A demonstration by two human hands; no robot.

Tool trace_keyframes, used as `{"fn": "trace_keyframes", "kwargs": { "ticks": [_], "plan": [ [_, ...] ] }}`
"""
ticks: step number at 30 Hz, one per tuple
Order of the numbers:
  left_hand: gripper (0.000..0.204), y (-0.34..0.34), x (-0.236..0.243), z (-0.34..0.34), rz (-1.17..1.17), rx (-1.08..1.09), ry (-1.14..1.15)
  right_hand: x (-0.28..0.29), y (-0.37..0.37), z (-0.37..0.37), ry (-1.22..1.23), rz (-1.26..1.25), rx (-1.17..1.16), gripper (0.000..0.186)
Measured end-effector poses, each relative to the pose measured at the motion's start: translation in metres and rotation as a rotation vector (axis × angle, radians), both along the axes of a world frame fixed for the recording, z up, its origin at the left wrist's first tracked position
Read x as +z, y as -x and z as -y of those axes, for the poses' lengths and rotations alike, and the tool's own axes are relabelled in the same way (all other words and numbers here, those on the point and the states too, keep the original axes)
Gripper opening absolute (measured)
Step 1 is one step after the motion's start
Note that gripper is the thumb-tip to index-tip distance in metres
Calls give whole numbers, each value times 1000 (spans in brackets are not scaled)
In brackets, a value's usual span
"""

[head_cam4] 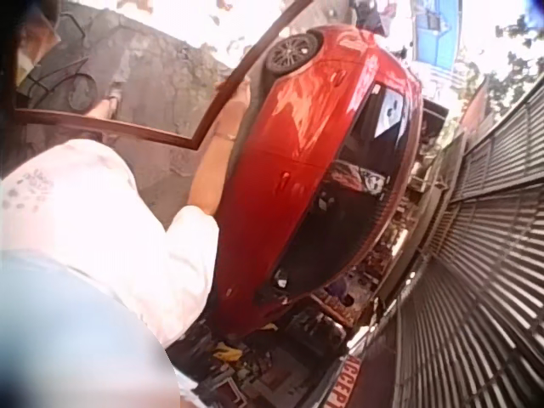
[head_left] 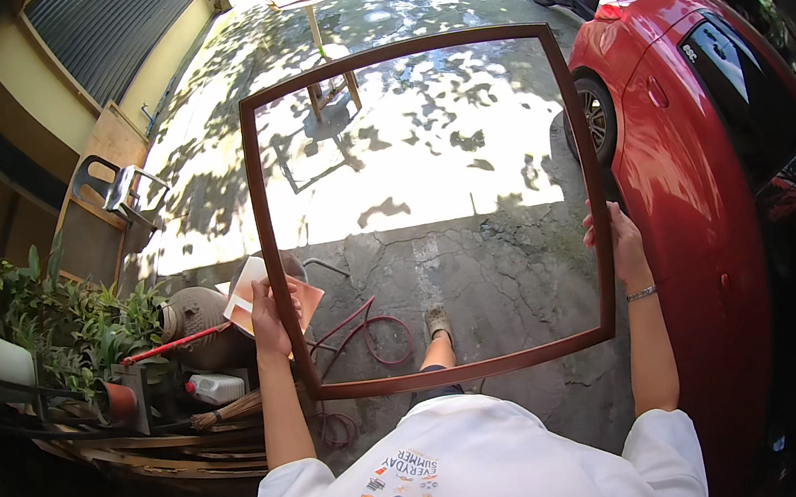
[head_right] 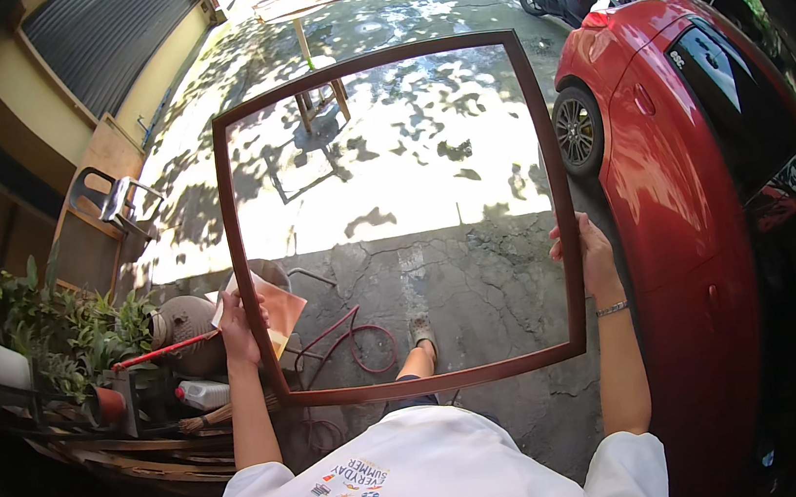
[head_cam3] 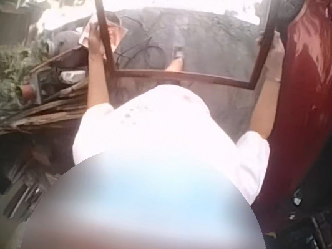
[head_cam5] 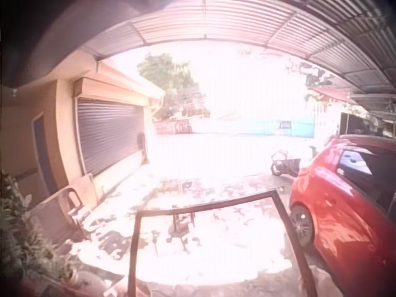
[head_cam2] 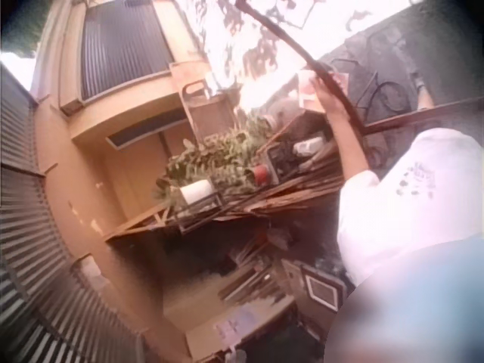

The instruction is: The person assembles a spray gun, then spray paints a wooden frame placed on a fan outdoors. After painting, the person moves the frame and places it on a workbench.

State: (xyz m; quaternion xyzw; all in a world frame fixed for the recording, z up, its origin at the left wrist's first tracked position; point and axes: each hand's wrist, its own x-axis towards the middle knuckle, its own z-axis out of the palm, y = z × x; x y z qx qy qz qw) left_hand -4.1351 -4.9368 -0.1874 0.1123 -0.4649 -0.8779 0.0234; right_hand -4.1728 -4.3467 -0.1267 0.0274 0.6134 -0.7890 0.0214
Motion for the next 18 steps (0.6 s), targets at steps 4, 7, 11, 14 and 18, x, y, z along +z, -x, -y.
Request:
{"fn": "trace_keyframes", "kwargs": {
  "ticks": [4,7,11,14,18],
  "plan": [
    [46,156,-19,15,9,15,-22,-15,179,11,-61,-63,47,56],
    [49,266,-29,22,73,43,27,-24,301,22,-54,-32,40,59],
    [56,420,-10,32,162,37,117,-24,468,16,-88,18,44,60],
    [59,533,17,45,170,49,198,-24,588,28,-29,40,85,57],
    [59,682,29,76,144,105,201,-48,776,59,19,77,160,56]
  ]
}}
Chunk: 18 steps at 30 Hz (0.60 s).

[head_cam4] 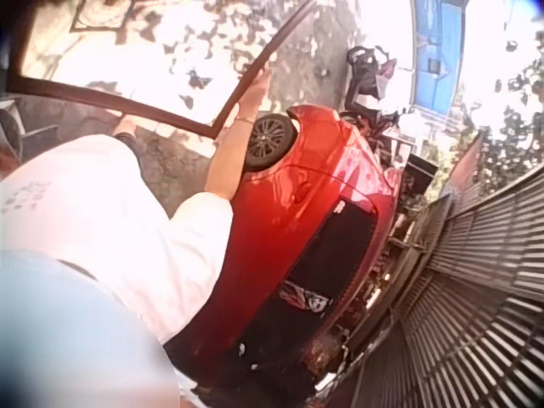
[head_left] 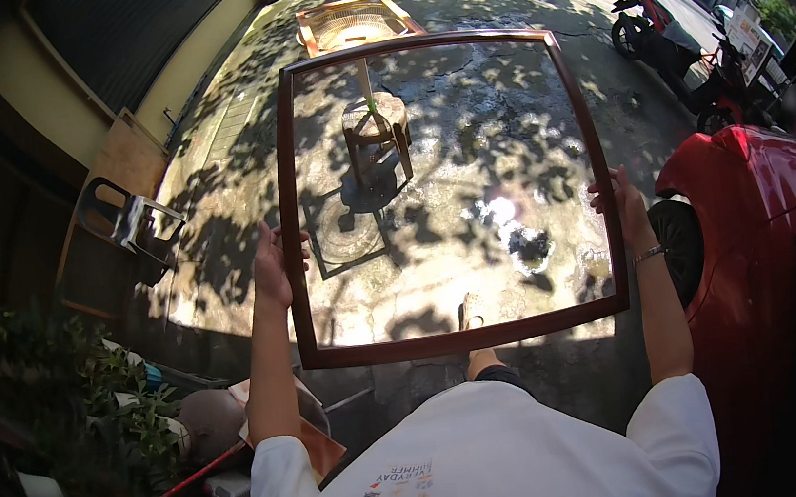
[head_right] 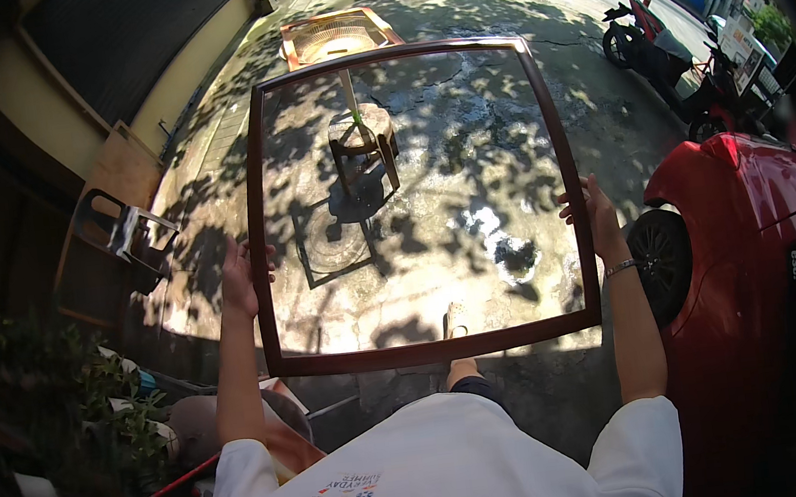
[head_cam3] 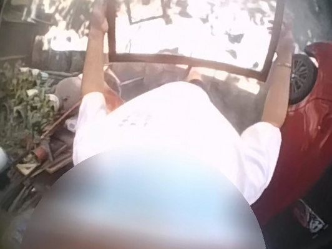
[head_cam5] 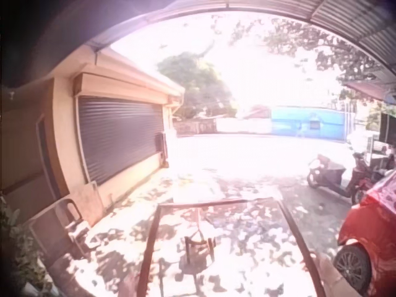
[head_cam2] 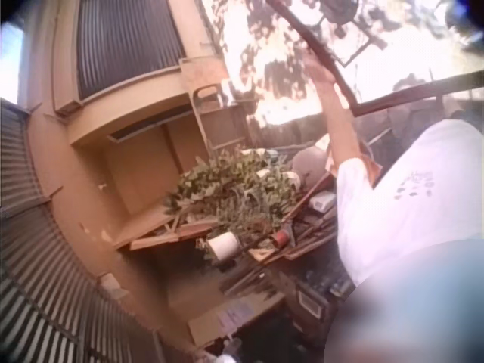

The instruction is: The person assembles a spray gun, then spray paints a wooden frame placed on a fan outdoors. After painting, the person moves the frame and places it on a workbench.

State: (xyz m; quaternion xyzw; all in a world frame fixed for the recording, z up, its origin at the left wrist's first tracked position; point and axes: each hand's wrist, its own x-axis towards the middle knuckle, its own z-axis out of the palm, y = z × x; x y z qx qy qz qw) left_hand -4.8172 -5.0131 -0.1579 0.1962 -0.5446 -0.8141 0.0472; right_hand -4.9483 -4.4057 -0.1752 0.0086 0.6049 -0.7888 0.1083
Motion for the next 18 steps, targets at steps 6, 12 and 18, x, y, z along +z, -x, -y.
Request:
{"fn": "trace_keyframes", "kwargs": {
  "ticks": [6,12,18],
  "plan": [
    [58,168,-6,29,-46,214,-41,13,292,71,-96,-16,165,60],
    [61,331,-10,35,-36,370,-169,66,558,150,-268,-18,282,57],
    [56,465,-40,59,-20,539,-212,61,748,247,-603,-76,314,74]
  ]
}}
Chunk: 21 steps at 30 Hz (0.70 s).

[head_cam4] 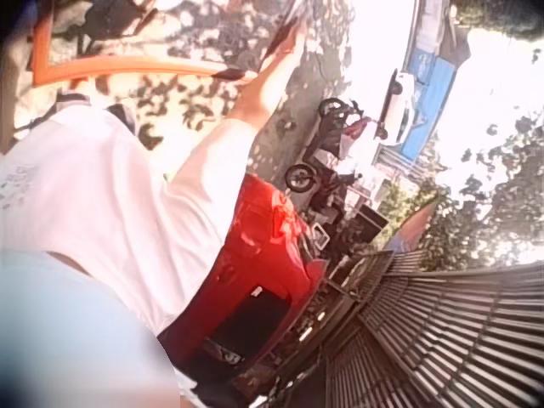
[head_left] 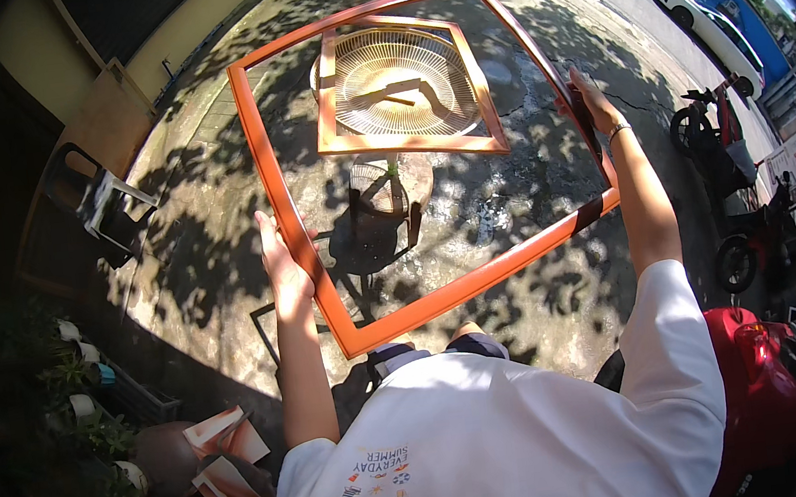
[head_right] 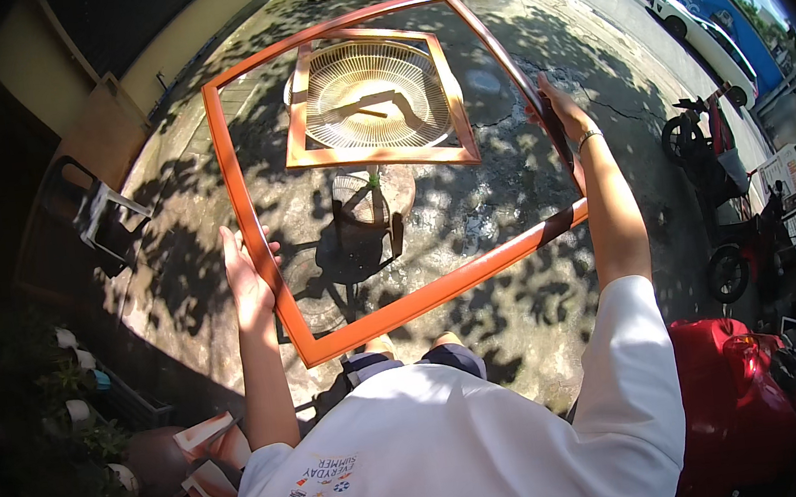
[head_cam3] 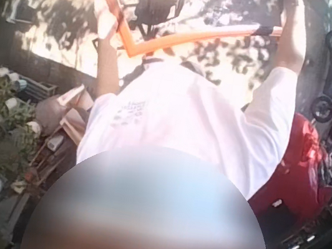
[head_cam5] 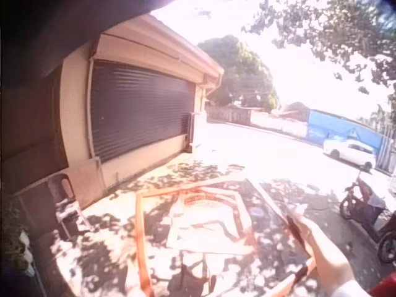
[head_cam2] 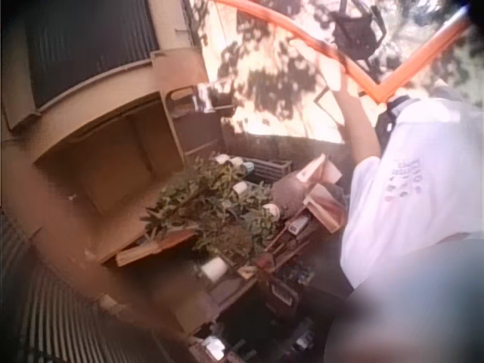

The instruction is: The person assembles a spray gun, then spray paints a wooden frame placed on a fan outdoors. After painting, the person moves the frame and places it on a workbench.

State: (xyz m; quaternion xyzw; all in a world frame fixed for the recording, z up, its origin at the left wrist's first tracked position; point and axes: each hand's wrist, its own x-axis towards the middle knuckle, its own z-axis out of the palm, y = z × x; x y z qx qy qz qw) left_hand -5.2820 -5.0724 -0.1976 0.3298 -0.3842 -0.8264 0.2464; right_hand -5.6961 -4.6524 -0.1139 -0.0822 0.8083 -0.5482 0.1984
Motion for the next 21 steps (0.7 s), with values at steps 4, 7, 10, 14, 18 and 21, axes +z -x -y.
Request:
{"fn": "trace_keyframes", "kwargs": {
  "ticks": [4,7,10,14,18,21],
  "plan": [
    [53,68,7,-8,103,108,-4,-28,113,54,-38,41,31,71],
    [52,105,-2,-10,79,225,103,-49,194,103,-27,84,104,68],
    [52,159,-7,-36,145,400,76,-97,268,118,24,103,173,67],
    [58,195,-26,-55,241,524,87,-128,330,154,83,183,320,62],
    [56,219,-27,-56,175,632,187,-128,358,186,126,227,391,61],
    [43,240,-24,-58,244,731,253,-142,380,195,124,239,412,62]
  ]
}}
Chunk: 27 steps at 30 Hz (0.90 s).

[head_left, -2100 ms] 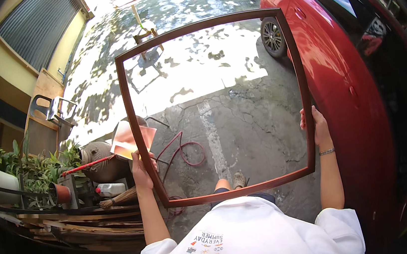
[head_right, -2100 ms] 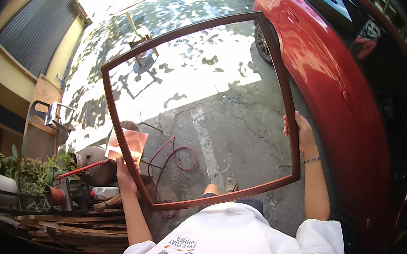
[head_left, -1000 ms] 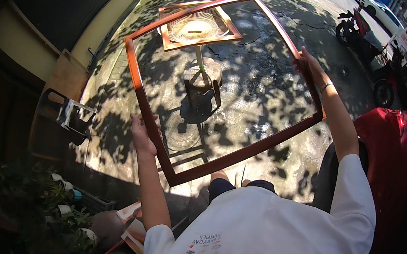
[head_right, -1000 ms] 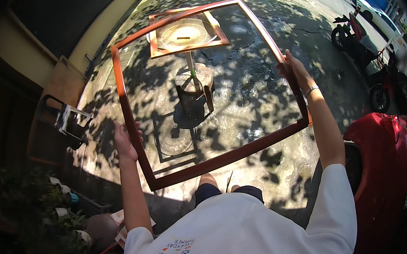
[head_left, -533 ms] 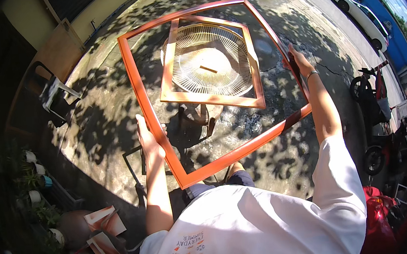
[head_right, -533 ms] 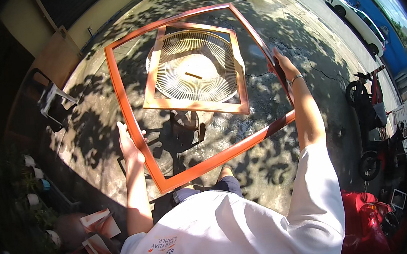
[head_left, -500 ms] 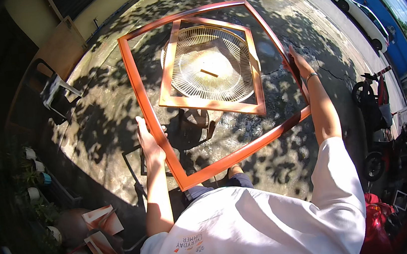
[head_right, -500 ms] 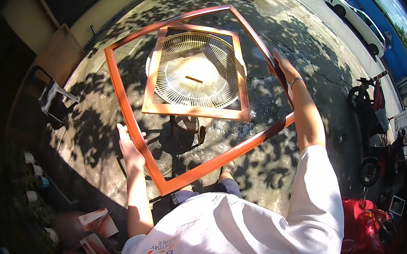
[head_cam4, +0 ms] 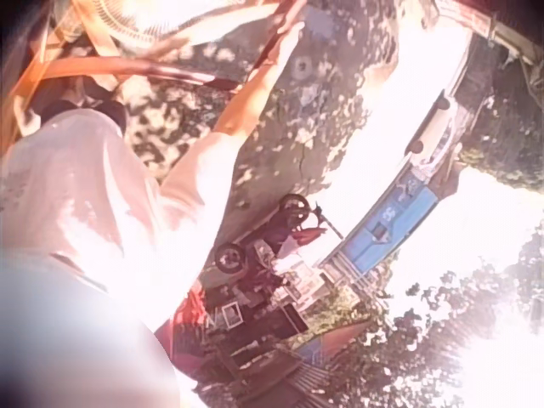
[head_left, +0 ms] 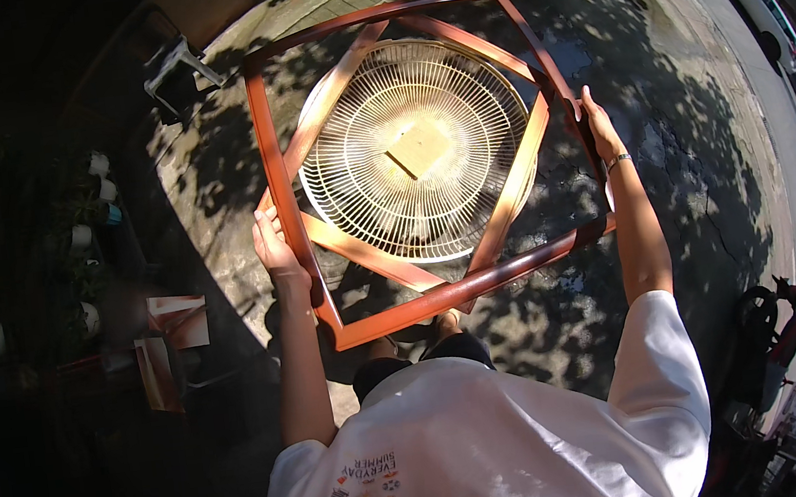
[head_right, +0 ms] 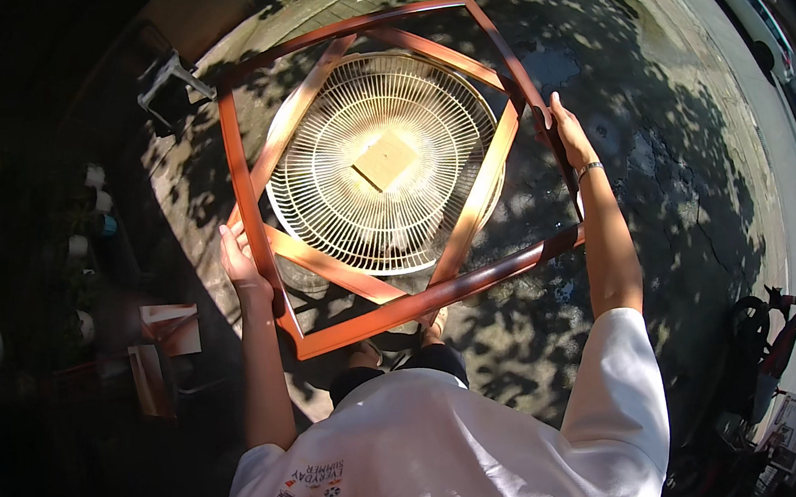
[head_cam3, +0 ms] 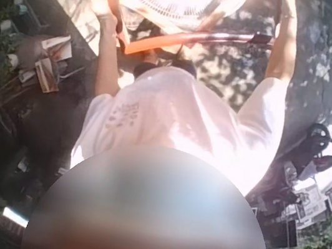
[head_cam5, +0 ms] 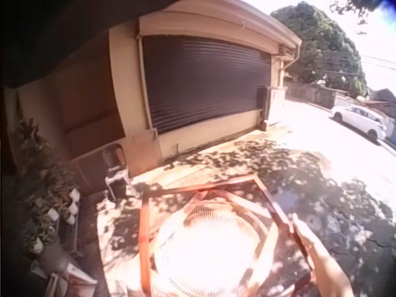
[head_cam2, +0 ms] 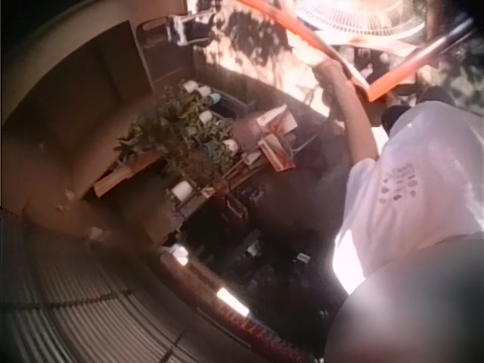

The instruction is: The person assembles a spray gun, then spray paints a wooden frame placed on a fan outdoors. After painting, the person moves the frame and places it on a workbench.

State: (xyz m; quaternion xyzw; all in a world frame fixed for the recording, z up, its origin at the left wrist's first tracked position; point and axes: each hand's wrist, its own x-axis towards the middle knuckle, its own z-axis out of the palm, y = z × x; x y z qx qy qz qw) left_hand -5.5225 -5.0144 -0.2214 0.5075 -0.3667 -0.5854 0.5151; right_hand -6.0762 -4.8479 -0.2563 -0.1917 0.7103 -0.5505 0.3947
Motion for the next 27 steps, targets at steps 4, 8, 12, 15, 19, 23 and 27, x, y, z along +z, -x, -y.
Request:
{"fn": "trace_keyframes", "kwargs": {
  "ticks": [4,8,12,15,19,23,27],
  "plan": [
    [46,-10,-18,-1,140,49,38,-9,4,22,29,19,12,64],
    [45,-11,-15,-5,484,47,142,-13,12,23,44,20,84,67],
    [39,-15,-18,2,310,72,27,-17,20,23,28,71,99,67],
    [32,-12,-3,-5,311,-3,-50,-14,25,18,-64,15,155,66],
    [24,-29,-14,-4,248,-36,-15,-5,19,20,-167,-55,168,62],
    [24,-28,-24,-9,307,-70,45,-10,27,14,-207,-75,133,57],
    [23,-20,-9,-25,233,-89,-95,-12,19,16,-278,-102,106,58]
  ]
}}
